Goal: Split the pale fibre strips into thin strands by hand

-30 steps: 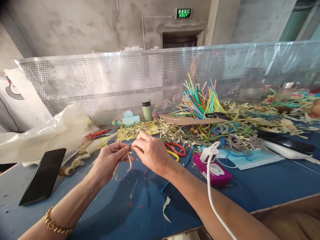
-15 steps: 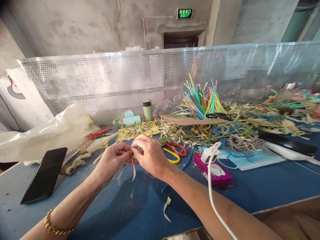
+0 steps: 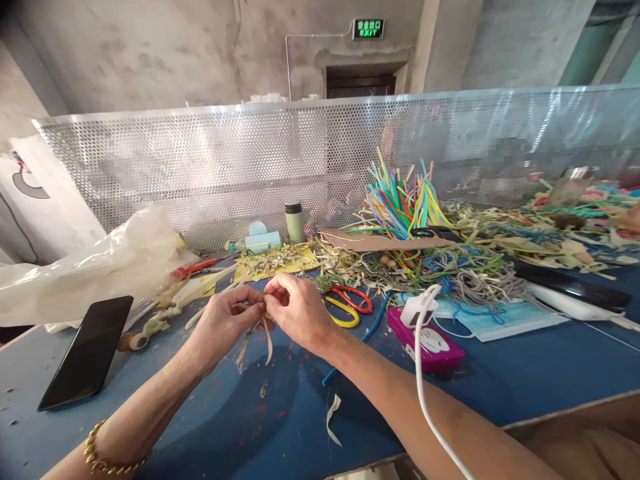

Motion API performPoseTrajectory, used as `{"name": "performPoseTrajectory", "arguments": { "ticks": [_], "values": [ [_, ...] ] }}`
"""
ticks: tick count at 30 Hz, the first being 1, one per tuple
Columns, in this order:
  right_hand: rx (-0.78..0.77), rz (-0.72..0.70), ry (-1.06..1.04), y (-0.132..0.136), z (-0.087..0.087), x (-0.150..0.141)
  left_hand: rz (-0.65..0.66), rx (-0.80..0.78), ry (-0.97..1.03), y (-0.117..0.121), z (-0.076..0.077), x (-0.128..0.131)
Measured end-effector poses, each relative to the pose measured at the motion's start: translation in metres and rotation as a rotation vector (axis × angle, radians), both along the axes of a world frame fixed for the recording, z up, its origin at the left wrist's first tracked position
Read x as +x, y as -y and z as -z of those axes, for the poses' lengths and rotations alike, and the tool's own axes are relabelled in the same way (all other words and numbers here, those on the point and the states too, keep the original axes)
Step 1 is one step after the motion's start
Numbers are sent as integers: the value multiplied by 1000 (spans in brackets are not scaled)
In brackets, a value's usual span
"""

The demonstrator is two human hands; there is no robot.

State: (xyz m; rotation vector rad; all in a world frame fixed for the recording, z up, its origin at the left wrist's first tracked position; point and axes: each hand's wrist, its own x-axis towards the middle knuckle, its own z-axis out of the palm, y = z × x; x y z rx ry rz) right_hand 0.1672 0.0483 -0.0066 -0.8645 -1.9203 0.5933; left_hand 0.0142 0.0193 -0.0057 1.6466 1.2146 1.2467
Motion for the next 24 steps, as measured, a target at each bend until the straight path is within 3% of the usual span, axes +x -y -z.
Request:
{"name": "performPoseTrajectory", "arguments": {
  "ticks": [7,13,19,24],
  "values": [
    [143,65,62,2,-2,0,-25,16,-35,2,-1,1],
    [1,58,21,1,0,0,-43,69,-98,3,0,1],
    [302,73,104,-1,5,0,-65,92,-142,1,1,-1],
    [379,-14,169,-2,3,4,-79,81,-175,0,1,-3]
  ]
}}
